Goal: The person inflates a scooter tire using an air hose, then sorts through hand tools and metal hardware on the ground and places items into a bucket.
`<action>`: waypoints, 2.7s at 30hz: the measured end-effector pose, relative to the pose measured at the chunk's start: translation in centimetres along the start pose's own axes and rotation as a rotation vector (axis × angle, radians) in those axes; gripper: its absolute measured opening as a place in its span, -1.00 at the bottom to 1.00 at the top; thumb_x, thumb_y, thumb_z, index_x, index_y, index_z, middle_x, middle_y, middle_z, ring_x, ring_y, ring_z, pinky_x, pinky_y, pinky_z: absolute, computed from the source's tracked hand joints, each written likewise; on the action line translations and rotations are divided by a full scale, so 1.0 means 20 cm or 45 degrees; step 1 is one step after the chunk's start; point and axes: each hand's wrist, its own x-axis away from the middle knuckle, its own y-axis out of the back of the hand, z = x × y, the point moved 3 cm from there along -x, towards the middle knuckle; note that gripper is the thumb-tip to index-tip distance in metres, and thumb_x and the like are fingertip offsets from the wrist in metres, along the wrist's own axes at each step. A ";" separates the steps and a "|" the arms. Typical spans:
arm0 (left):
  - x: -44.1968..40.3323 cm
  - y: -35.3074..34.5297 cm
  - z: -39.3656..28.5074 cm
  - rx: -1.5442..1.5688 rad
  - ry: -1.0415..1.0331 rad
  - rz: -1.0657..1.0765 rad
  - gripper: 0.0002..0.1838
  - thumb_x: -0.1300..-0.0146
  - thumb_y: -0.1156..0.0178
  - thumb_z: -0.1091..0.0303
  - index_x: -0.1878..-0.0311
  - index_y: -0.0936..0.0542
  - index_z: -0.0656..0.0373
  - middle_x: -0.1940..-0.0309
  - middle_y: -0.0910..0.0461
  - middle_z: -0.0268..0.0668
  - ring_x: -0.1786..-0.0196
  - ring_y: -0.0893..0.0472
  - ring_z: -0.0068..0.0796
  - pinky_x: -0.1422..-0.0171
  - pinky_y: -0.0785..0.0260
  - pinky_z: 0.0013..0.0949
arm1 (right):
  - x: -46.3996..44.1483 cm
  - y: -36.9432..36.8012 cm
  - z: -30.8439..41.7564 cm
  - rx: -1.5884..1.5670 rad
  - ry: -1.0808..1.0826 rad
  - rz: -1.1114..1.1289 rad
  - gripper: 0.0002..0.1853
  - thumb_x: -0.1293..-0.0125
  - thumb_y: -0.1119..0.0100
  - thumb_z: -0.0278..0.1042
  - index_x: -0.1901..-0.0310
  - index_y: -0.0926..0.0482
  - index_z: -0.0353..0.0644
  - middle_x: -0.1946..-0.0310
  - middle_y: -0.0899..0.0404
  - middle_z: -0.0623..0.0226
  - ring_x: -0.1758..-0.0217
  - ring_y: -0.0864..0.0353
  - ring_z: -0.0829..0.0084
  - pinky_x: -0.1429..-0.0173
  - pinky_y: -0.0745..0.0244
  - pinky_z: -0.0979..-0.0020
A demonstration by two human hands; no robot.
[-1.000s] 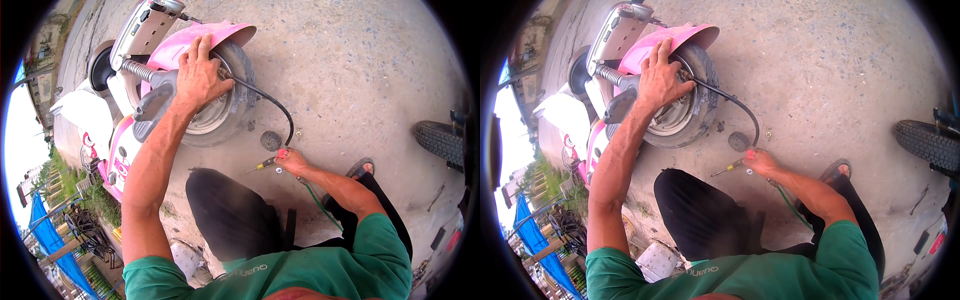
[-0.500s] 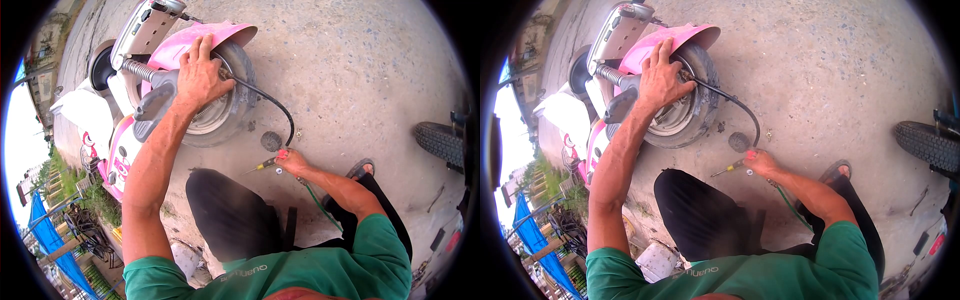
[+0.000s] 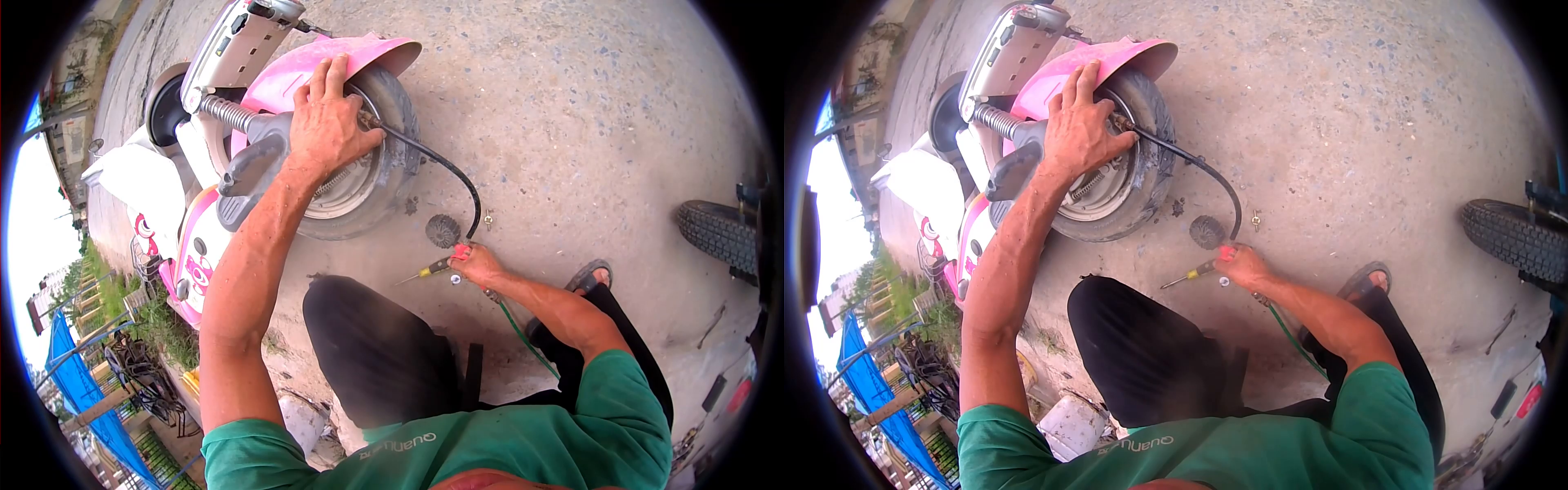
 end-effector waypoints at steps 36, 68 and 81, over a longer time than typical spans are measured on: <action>0.00 0.00 0.00 0.008 -0.012 0.000 -0.45 -0.03 -0.46 -0.09 0.04 -0.83 0.15 -0.64 -0.10 0.02 -0.67 -0.05 0.09 -0.65 0.00 0.15 | 0.00 -0.02 0.00 0.031 0.183 -0.179 -0.56 -0.21 -0.41 0.06 0.18 -0.67 -0.23 0.34 -0.74 0.03 0.21 -0.76 0.09 0.03 -0.61 0.10; 0.00 0.00 0.00 0.022 -0.027 -0.029 -0.46 -0.02 -0.46 -0.07 0.08 -0.83 0.19 -0.64 -0.08 0.04 -0.67 -0.05 0.08 -0.61 -0.02 0.12 | -0.03 -0.03 -0.03 -0.043 0.161 -0.115 -0.60 -0.27 -0.41 -0.02 0.27 -0.57 -0.24 0.57 -0.62 0.29 0.55 -0.61 0.42 0.39 -0.53 0.25; 0.00 0.00 0.00 0.026 -0.027 -0.043 -0.45 -0.02 -0.47 -0.08 0.08 -0.83 0.19 -0.64 -0.09 0.04 -0.67 -0.05 0.07 -0.61 -0.01 0.13 | -0.01 -0.02 -0.01 -0.039 0.174 -0.137 -0.57 -0.25 -0.43 0.01 0.25 -0.59 -0.27 0.56 -0.63 0.24 0.53 -0.64 0.38 0.36 -0.55 0.23</action>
